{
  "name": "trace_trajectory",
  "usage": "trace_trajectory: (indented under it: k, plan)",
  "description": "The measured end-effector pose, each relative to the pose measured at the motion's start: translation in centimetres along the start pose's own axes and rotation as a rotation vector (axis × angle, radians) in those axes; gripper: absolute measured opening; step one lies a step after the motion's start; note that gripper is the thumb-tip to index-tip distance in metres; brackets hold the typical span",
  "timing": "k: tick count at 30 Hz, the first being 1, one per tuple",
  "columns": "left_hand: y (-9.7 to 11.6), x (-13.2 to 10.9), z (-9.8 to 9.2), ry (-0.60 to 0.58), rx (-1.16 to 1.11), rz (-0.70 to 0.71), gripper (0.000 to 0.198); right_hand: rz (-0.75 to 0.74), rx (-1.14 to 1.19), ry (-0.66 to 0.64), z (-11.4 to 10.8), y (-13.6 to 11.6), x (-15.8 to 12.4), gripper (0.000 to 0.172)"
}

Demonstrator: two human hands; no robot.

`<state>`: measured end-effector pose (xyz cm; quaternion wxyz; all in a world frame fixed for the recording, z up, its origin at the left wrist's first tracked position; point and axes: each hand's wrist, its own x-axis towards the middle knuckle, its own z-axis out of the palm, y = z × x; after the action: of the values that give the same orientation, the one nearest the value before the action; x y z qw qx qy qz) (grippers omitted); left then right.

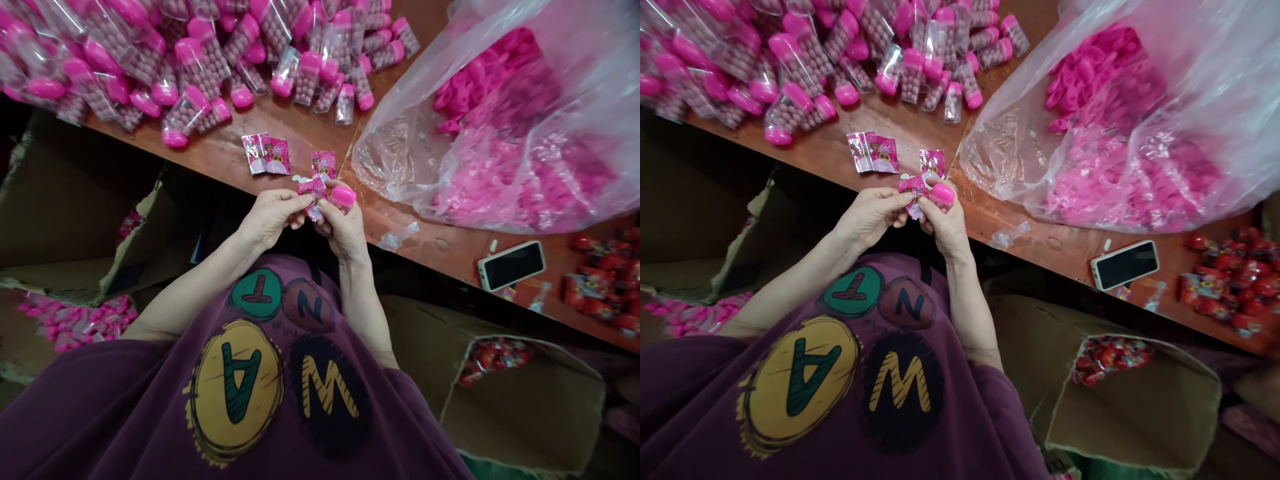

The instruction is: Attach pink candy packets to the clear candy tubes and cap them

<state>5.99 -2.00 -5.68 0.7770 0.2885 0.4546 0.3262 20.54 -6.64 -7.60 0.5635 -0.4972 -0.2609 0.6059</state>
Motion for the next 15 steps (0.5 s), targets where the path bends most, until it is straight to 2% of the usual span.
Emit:
trace_trajectory:
  k: [4, 6, 11, 15]
  plan:
    - [0.3, -0.2, -0.2, 0.090, -0.029, 0.054, 0.033, 0.069, 0.081, -0.113, -0.8, -0.4, -0.4, 0.042]
    - [0.6, -0.2, -0.3, 0.135, -0.047, 0.076, 0.034, 0.067, 0.082, -0.135, -1.0, -0.6, -0.7, 0.043]
    - [0.5, 0.0, 0.0, 0.182, -0.098, 0.066, 0.035, -0.032, 0.045, 0.050, -0.1, -0.5, -2.0, 0.042]
    - [-0.2, 0.2, 0.5, 0.200, -0.100, 0.082, 0.037, -0.015, -0.010, 0.056, 1.2, 0.7, -3.2, 0.041]
